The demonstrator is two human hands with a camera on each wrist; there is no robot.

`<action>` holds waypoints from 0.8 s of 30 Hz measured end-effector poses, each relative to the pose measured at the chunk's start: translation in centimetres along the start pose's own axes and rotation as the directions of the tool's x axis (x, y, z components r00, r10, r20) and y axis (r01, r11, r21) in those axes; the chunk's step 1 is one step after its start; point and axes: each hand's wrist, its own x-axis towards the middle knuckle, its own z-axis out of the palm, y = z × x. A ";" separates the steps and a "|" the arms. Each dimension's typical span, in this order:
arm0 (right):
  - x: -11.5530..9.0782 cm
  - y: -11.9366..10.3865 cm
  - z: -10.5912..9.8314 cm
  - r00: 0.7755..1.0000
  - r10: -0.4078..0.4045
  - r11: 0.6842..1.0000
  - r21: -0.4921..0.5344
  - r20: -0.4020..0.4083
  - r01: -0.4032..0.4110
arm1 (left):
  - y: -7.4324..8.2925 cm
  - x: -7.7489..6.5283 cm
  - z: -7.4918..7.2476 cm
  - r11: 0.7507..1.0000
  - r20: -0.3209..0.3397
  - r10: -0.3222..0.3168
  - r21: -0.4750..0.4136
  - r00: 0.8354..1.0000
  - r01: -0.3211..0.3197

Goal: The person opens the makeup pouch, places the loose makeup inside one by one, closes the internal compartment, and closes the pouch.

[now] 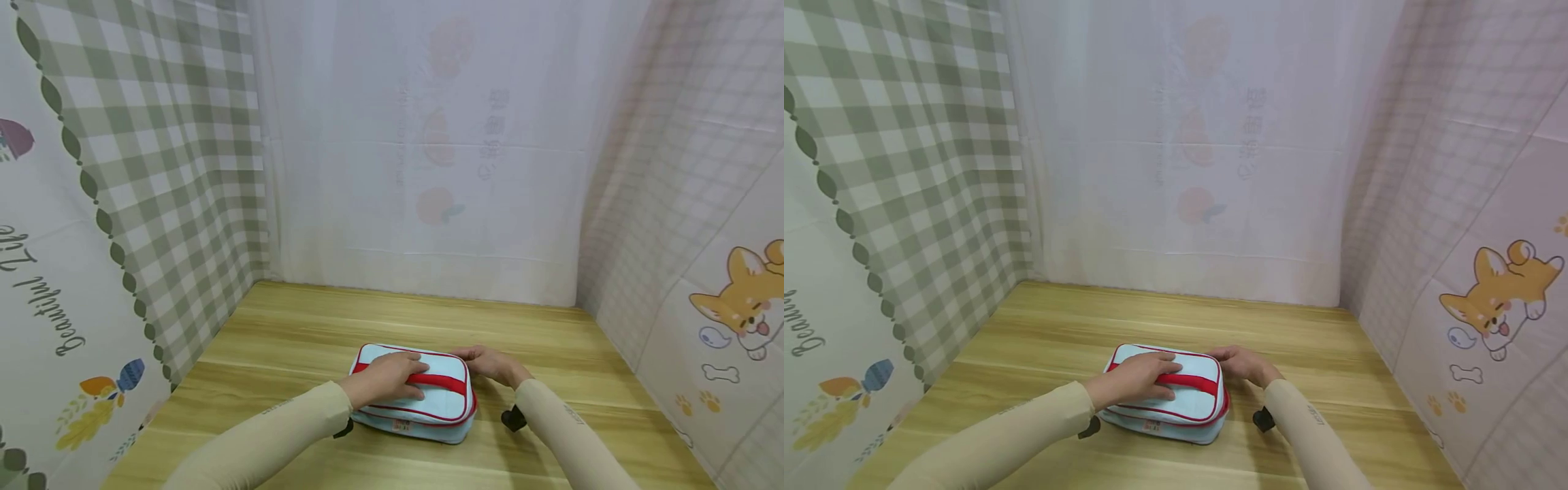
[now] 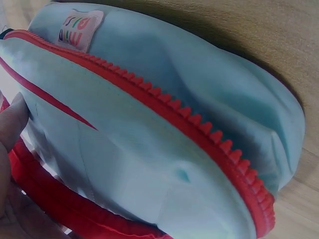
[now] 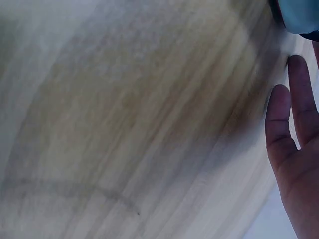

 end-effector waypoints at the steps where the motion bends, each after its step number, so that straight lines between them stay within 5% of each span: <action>1: 0.0 0.1 0.0 1.000 0.007 1.000 0.002 0.005 -0.007 | 0.1 0.0 0.0 1.000 0.003 -0.003 -0.003 1.000 0.003; 11: -0.1 0.2 -0.1 0.999 0.023 0.999 -0.039 0.035 -0.021 | 0.3 -0.1 -0.3 1.000 0.019 -0.020 -0.020 1.000 0.020; 24: -1.3 0.0 -0.2 0.980 -0.074 0.963 -0.269 -0.186 0.021 | 0.2 -0.1 -0.2 1.000 -0.001 -0.016 -0.021 1.000 0.016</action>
